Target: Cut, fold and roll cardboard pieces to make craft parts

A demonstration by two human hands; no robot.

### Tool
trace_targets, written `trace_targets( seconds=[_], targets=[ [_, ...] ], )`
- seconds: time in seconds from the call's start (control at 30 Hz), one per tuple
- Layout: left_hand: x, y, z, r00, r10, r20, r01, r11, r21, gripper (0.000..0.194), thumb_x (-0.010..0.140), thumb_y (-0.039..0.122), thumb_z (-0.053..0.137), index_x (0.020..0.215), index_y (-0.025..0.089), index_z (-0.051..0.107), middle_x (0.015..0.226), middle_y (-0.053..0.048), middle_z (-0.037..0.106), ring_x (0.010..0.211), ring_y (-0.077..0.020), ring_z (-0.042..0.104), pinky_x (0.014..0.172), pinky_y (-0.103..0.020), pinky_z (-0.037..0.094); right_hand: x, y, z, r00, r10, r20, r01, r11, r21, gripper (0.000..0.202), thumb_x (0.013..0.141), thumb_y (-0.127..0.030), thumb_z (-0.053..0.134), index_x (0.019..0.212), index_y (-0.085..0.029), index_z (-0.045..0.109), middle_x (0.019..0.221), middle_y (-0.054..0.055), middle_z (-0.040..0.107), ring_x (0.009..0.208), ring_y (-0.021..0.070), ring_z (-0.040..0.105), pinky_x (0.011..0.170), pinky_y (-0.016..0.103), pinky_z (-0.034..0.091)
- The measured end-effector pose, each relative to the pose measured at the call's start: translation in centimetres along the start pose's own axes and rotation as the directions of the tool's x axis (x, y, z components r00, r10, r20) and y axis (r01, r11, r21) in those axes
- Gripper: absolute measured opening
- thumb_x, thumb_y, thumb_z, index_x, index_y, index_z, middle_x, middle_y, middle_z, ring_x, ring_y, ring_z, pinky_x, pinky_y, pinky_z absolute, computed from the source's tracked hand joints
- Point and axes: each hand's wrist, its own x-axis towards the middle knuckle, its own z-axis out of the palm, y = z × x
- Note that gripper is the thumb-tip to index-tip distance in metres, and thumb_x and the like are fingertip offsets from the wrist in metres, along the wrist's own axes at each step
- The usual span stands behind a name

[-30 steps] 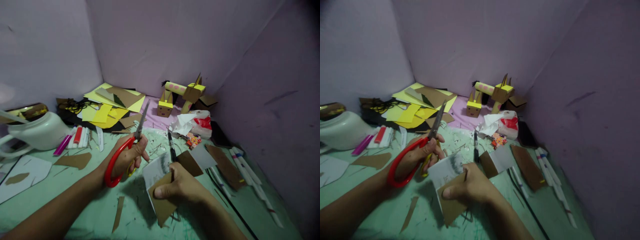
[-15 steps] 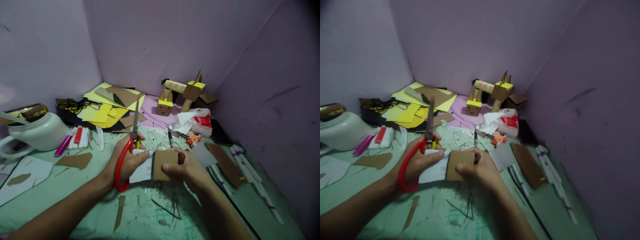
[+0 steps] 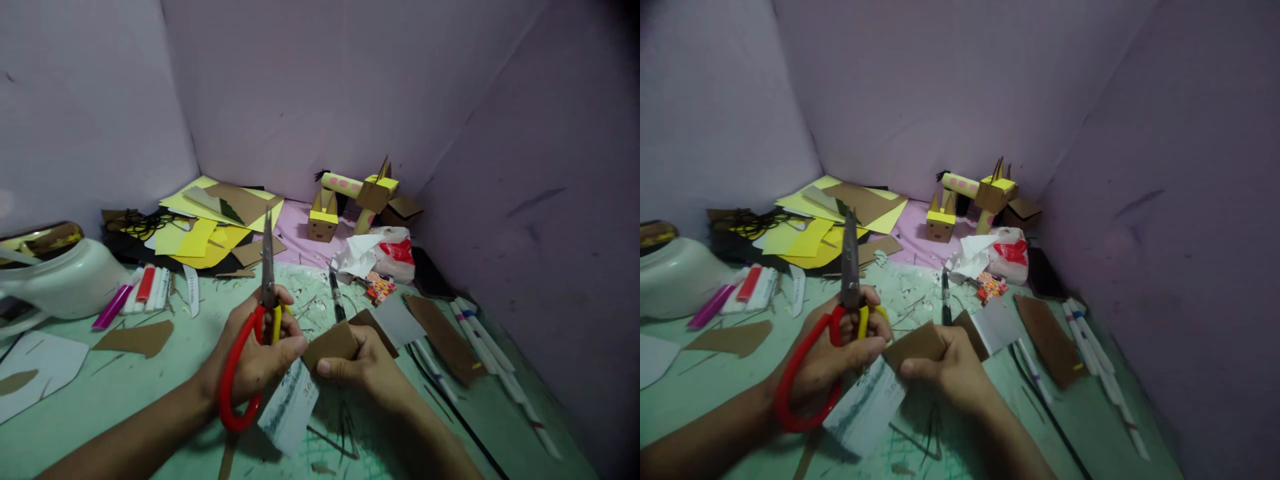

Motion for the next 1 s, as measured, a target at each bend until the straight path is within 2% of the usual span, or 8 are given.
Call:
trace_targets(
  seconds=[0.2,0.27,0.4,0.47,0.6,0.73,0.87,1.0],
  targets=[
    [-0.3,-0.4,0.6,0.999,0.038,-0.019,-0.033,0.977,0.213,0.032,0.073,0.009,0.058,0.097,0.024,0.044,0.072,0.007,0.055,0.064,-0.0101,0.054,0.059,-0.022,0.046,-0.2,0.0,0.8,0.957,-0.277,-0.085,0.249,0.935,-0.253,0.015,0.058,-0.016,0.076,0.058,-0.016,0.061,0.049,-0.004,0.057,0.043,0.0079,0.048,0.041,0.018,0.036],
    [-0.4,-0.1,0.2,0.988,0.133,-0.078,-0.114,0.970,0.214,0.032,0.074,0.013,0.062,0.097,0.025,0.044,0.073,0.007,0.057,0.066,-0.0105,0.056,0.060,-0.022,0.046,-0.5,0.5,0.8,0.793,-0.600,-0.105,0.528,0.763,-0.373,0.009,0.066,-0.011,0.071,0.065,-0.018,0.066,0.060,0.000,0.066,0.052,0.0130,0.060,0.047,0.022,0.046],
    [-0.5,0.9,-1.1,0.907,0.268,-0.323,-0.219,0.959,0.182,0.030,0.076,0.024,0.066,0.096,0.026,0.044,0.067,0.008,0.054,0.056,-0.0084,0.052,0.052,-0.020,0.044,-0.8,1.6,0.4,0.245,-0.969,-0.035,0.719,0.206,-0.664,0.027,0.072,-0.008,0.066,0.095,-0.021,0.069,0.089,0.006,0.070,0.081,0.0224,0.066,0.072,0.040,0.055],
    [-0.5,1.0,-1.1,0.934,0.190,-0.304,-0.174,0.982,0.078,0.031,0.077,0.028,0.066,0.097,0.025,0.043,0.066,0.008,0.054,0.053,-0.0091,0.051,0.048,-0.020,0.043,-0.9,1.8,0.4,0.166,-0.984,0.058,0.618,0.058,-0.784,0.027,0.075,-0.006,0.063,0.097,-0.022,0.069,0.089,0.005,0.070,0.082,0.0212,0.063,0.077,0.042,0.054],
    [-0.7,0.4,0.5,0.995,-0.001,-0.103,-0.005,0.998,-0.066,0.039,0.072,0.030,0.069,0.099,0.023,0.042,0.071,0.006,0.054,0.058,-0.0105,0.053,0.052,-0.022,0.045,-0.8,2.1,1.1,0.202,-0.953,0.227,0.468,-0.109,-0.877,0.023,0.073,-0.004,0.066,0.087,-0.023,0.069,0.082,0.001,0.070,0.073,0.0169,0.055,0.084,0.039,0.051],
    [-0.5,-0.2,1.2,0.987,0.033,-0.158,-0.026,0.999,0.041,0.031,0.073,0.023,0.062,0.096,0.023,0.042,0.075,0.006,0.051,0.067,-0.0115,0.053,0.061,-0.024,0.046,-0.5,2.7,2.1,0.270,-0.937,0.222,0.440,-0.085,-0.894,0.026,0.070,-0.007,0.069,0.090,-0.025,0.069,0.085,0.001,0.067,0.077,0.0174,0.053,0.090,0.038,0.046],
    [0.1,0.2,-0.5,0.984,0.043,-0.176,-0.013,0.985,0.170,0.033,0.070,0.020,0.060,0.099,0.023,0.044,0.076,0.005,0.052,0.068,-0.0137,0.054,0.058,-0.025,0.044,0.0,3.0,1.7,0.446,-0.894,-0.050,0.628,0.352,-0.694,0.048,0.068,-0.009,0.060,0.111,-0.030,0.063,0.115,0.006,0.055,0.107,0.0243,0.051,0.092,0.043,0.045],
    [0.3,1.1,-1.9,0.988,0.066,-0.136,-0.026,0.962,0.273,0.032,0.069,0.018,0.058,0.099,0.023,0.046,0.077,0.004,0.054,0.070,-0.0143,0.055,0.059,-0.025,0.044,0.1,2.1,0.9,0.859,-0.453,-0.240,0.493,0.858,0.146,0.051,0.063,-0.019,0.064,0.113,-0.030,0.061,0.112,0.006,0.058,0.093,0.0213,0.060,0.072,0.033,0.053]
  ],
)
